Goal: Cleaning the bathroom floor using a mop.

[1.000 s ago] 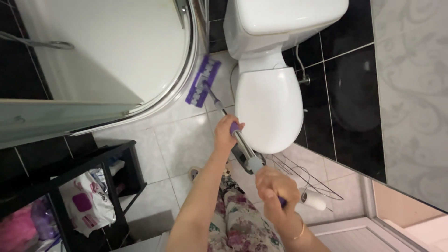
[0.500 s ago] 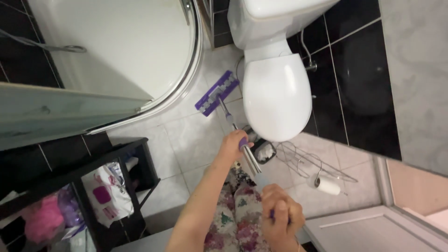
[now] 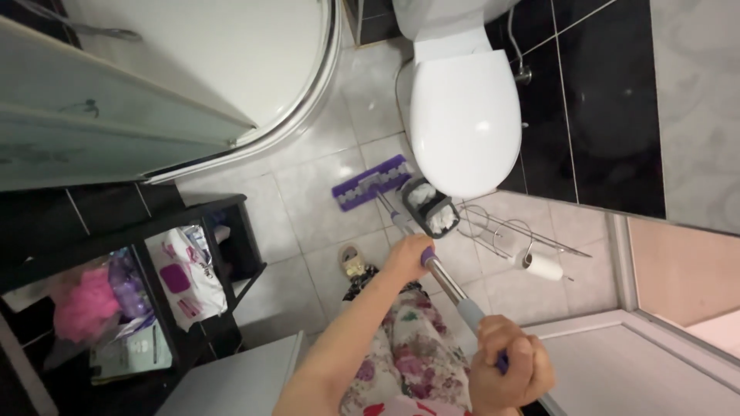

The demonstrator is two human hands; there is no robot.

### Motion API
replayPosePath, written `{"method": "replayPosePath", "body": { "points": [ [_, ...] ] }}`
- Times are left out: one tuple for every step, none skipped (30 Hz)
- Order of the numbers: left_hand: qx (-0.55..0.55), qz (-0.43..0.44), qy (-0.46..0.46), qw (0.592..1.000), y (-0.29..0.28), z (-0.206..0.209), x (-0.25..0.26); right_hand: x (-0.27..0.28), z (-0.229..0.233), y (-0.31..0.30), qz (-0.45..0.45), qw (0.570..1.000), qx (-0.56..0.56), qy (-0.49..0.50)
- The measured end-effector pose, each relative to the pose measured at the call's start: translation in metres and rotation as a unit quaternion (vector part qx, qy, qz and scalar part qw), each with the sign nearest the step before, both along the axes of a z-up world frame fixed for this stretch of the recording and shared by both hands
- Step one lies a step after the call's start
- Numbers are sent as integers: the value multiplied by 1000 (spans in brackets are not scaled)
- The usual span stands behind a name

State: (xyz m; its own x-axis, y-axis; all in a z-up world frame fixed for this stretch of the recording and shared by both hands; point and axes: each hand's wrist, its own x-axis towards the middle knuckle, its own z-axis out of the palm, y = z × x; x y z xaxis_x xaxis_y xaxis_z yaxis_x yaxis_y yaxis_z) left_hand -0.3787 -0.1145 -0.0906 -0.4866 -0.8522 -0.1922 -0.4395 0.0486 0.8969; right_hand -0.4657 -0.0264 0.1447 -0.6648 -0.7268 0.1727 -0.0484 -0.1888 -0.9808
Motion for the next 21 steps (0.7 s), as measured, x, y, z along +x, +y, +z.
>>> {"method": "replayPosePath", "body": {
  "points": [
    [3, 1, -2, 1000, 3, -1, 2, 1, 5, -2, 1, 1000, 3, -2],
    [8, 15, 7, 1000, 6, -2, 3, 2, 10, -4, 27, 1000, -6, 2],
    [10, 32, 15, 999, 6, -4, 3, 1, 14, -9, 57, 998, -17, 3],
    [10, 37, 11, 999, -1, 14, 7, 1, 20, -10, 62, 998, -17, -1],
    [0, 56, 47, 997, -6, 32, 7, -2, 27, -11, 82, 996, -36, -12],
    [-10, 75, 83, 994, -12, 50, 7, -3, 35, -12, 103, 993, -55, -23],
    [-13, 81, 82, 993, -16, 52, 5, 2, 48, -24, 109, 992, -58, -24],
    [-44, 115, 93, 988, -20, 54, 3, 7, 61, -35, 119, 991, -54, 15],
    [-69, 148, 103, 981, -18, 58, 1, 13, 77, -43, 127, 989, -45, 53],
    [-68, 154, 102, 980, -30, 61, 4, 14, 74, -50, 133, 989, -43, 52],
    [-55, 177, 119, 975, -43, 62, 8, 16, 71, -57, 145, 985, -28, 94],
    [-43, 201, 135, 969, -57, 63, 12, 18, 67, -65, 157, 978, -13, 135],
    [-46, 204, 136, 969, -72, 42, 10, 15, 51, -75, 160, 978, -16, 135],
    [-98, 217, 119, 964, -89, 20, 8, 12, 34, -87, 197, 977, -66, 57],
    [-147, 231, 102, 956, -102, -1, 6, 8, 19, -96, 232, 966, -112, -23],
    [-147, 235, 102, 955, -114, 1, 7, 7, 11, -111, 236, 965, -112, -23],
    [-125, 253, 93, 955, -127, 2, 10, 8, 1, -125, 236, 964, -121, -13],
    [-102, 271, 84, 953, -141, 4, 14, 9, -8, -141, 237, 963, -131, -3],
    [-102, 273, 83, 953, -149, -4, 12, 10, -14, -150, 238, 962, -130, -5],
    [-115, 313, 83, 939, -157, -11, 11, 10, -21, -160, 256, 957, -133, 15],
    [-121, 353, 83, 924, -159, -18, 8, 10, -25, -166, 274, 952, -130, 34]
  ]
}}
